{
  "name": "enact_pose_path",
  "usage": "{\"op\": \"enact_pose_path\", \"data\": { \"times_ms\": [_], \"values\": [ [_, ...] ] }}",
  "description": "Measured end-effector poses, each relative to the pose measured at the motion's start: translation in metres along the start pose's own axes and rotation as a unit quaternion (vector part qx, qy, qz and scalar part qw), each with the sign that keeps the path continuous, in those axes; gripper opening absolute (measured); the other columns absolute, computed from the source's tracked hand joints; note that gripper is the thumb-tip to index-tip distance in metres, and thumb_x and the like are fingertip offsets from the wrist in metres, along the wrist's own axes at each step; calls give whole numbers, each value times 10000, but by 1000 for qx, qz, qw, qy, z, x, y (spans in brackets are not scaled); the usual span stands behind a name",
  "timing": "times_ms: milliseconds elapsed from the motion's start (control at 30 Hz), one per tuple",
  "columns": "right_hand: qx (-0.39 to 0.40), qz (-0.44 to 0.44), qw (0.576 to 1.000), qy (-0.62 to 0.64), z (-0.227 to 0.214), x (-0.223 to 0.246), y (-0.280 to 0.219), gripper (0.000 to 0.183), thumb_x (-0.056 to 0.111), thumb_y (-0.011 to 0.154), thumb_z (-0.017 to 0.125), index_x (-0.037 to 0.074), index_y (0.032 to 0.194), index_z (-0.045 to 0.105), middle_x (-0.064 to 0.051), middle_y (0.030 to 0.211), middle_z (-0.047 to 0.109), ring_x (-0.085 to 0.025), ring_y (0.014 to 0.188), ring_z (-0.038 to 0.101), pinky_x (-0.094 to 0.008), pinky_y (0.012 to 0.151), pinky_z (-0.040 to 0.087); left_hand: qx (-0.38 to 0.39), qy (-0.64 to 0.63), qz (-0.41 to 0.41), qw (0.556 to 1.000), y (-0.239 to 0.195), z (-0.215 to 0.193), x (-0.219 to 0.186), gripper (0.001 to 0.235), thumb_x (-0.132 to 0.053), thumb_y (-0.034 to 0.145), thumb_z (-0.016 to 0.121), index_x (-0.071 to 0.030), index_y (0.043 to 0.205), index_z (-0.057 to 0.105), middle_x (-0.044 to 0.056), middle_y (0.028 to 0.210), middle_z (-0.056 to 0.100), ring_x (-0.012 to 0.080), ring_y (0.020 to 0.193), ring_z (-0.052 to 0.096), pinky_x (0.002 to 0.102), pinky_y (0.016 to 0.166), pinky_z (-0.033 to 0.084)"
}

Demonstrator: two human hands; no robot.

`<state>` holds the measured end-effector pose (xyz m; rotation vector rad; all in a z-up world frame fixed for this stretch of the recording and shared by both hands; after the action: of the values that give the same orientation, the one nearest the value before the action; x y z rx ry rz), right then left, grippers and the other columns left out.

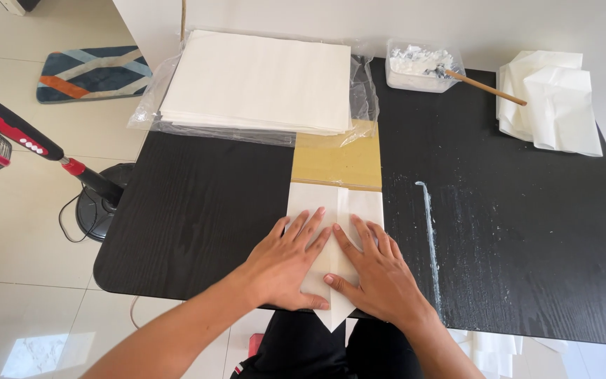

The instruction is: Manually folding paper sheets and applying glue with a brush to construct a paper bag.

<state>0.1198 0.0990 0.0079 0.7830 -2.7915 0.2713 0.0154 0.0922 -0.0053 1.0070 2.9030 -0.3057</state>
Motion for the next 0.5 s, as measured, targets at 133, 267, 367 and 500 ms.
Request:
{"op": "enact_pose_path", "data": {
  "times_ms": [133, 267, 367, 500],
  "values": [
    [-25, -18, 999, -15, 0, 3, 2, 808, 683, 970, 481, 209, 1606, 329, -150, 1655, 243, -386, 1491, 237, -568, 1127, 285, -67, -8, 4, 998, -14, 28, -9, 1184, -841, 885, 566, 17, 1591, 159, 279, 1684, 25, 425, 1535, 54, 574, 1181, 80],
    [-56, -28, 997, -48, 1, 5, 3, 823, 704, 968, 466, 193, 1601, 344, -166, 1626, 287, -379, 1462, 284, -569, 1104, 323, -268, 138, -7, 954, -39, 5, -28, 1168, -865, 847, 426, 1, 1591, 181, 203, 1705, 122, 296, 1587, 111, 487, 1283, 59],
    [-85, -41, 993, -74, -2, 5, 5, 827, 715, 968, 448, 181, 1593, 361, -174, 1611, 315, -381, 1442, 322, -556, 1088, 359, -253, 150, 3, 956, -39, 4, -28, 1131, -840, 913, 417, 6, 1616, 152, 161, 1692, 160, 258, 1585, 129, 467, 1297, 55],
    [-93, -64, 987, -110, -5, 0, 22, 835, 725, 982, 381, 159, 1596, 353, -199, 1603, 343, -406, 1431, 356, -550, 1086, 380, -93, -44, 27, 994, -11, 19, -10, 1036, -726, 980, 445, 18, 1608, 92, 197, 1682, 108, 287, 1567, 22, 523, 1217, -31]
  ]
}}
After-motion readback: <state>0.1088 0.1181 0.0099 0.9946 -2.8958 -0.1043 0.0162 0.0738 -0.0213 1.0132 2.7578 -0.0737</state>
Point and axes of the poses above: each hand's wrist, its own y-axis towards the middle knuckle, its own z-axis out of the palm, x = y × z, the point moved 10 cm from there along y, towards the middle knuckle
